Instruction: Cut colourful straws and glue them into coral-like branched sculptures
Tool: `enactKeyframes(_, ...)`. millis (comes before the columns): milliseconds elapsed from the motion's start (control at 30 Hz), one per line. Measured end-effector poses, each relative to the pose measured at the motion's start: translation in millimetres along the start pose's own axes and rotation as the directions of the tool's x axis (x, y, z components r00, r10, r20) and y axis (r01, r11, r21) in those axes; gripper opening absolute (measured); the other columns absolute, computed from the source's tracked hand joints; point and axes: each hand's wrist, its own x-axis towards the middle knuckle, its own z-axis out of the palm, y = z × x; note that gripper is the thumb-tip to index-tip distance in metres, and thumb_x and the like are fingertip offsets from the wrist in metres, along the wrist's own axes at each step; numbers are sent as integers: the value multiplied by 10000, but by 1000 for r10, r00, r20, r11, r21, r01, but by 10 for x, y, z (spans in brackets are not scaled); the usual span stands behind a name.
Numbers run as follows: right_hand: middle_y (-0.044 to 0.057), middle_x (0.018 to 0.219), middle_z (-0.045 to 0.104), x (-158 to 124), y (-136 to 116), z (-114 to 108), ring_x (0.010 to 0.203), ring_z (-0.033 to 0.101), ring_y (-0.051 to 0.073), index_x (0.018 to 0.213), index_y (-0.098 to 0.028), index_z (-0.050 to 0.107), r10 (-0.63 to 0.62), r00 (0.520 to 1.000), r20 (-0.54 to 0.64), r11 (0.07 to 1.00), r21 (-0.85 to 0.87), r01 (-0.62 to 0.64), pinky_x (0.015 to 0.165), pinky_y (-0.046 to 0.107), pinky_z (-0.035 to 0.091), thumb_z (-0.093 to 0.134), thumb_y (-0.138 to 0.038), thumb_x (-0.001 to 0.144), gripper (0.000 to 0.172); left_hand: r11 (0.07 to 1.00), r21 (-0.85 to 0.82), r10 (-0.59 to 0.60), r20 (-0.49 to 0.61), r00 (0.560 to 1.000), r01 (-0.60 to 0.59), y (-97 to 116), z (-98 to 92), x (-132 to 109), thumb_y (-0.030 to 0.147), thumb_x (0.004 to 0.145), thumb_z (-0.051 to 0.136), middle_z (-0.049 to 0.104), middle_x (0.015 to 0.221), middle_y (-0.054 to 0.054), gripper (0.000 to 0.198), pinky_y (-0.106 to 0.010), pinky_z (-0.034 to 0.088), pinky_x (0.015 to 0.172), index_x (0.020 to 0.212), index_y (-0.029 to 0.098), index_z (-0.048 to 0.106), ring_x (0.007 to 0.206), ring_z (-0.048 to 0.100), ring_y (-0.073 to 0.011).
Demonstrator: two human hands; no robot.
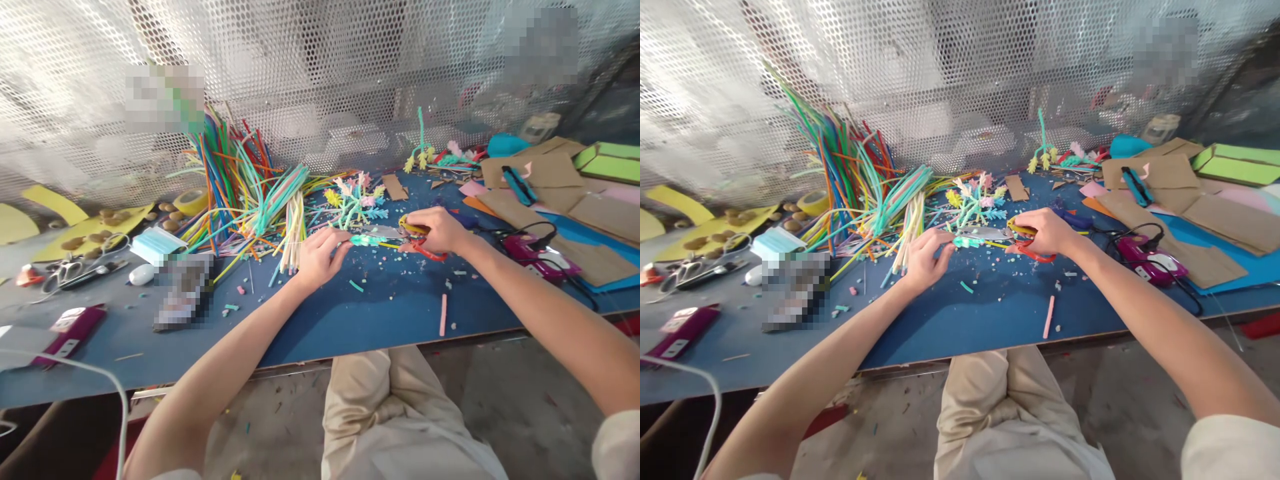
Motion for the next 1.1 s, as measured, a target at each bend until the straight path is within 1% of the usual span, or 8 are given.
enactKeyframes(267,-36,599,393,14,-48,-6,561,314,127,616,-235,332,15,1000,11,1000,-17,-15,563,297,301,753,-780,752,702,998,39,-45,14,999,44,9,8,-10,287,1073,541,764,935,-52,166,-303,571,808,1052,205,684,879,733,-170)
enactKeyframes(433,-45,533,320,-5,-9,31,551,266,120,564,-227,299,172,983,-71,985,-9,-173,541,295,257,723,-783,766,728,995,76,-72,31,997,69,-27,21,-40,315,1076,542,763,915,-47,194,-291,567,795,1061,208,702,852,733,-163)
enactKeyframes(600,-43,531,370,9,77,117,554,290,121,599,-228,378,405,893,-197,907,-35,-419,540,292,238,711,-762,785,656,991,117,-71,81,994,61,-61,13,-43,336,1078,542,767,925,-43,215,-291,561,808,1073,212,719,851,738,-164)
enactKeyframes(700,9,567,523,69,127,124,556,425,161,642,-228,494,466,849,-249,840,-177,-513,568,308,266,660,-745,831,575,988,144,-71,111,991,55,-73,17,-27,338,1070,568,776,965,-49,207,-312,562,876,1080,215,733,905,745,-176)
enactKeyframes(800,96,669,670,138,174,97,652,604,257,718,-223,620,526,805,-273,740,-320,-592,592,325,299,614,-727,861,524,986,153,-80,127,989,60,-86,34,-20,348,1059,596,788,1003,-53,203,-326,558,900,1087,223,753,952,746,-185)
enactKeyframes(867,132,731,724,174,215,78,731,667,305,756,-219,673,579,769,-270,680,-359,-639,607,332,334,605,-722,866,519,987,150,-86,132,987,66,-91,43,-22,355,1054,609,795,1022,-54,206,-325,556,890,1103,229,765,963,745,-185)
enactKeyframes(967,158,795,760,220,313,52,801,698,337,784,-214,709,638,725,-259,622,-383,-683,643,345,390,602,-736,863,539,986,151,-91,133,987,71,-81,45,-22,362,1048,624,802,1026,-51,217,-320,553,869,1131,235,778,951,746,-183)
enactKeyframes(1100,192,844,769,349,529,1,853,709,361,794,-196,728,670,705,-233,589,-410,-696,694,371,451,602,-767,856,588,985,160,-92,136,986,70,-58,35,-3,362,1038,642,809,1027,-47,208,-324,555,848,1115,237,789,934,749,-186)
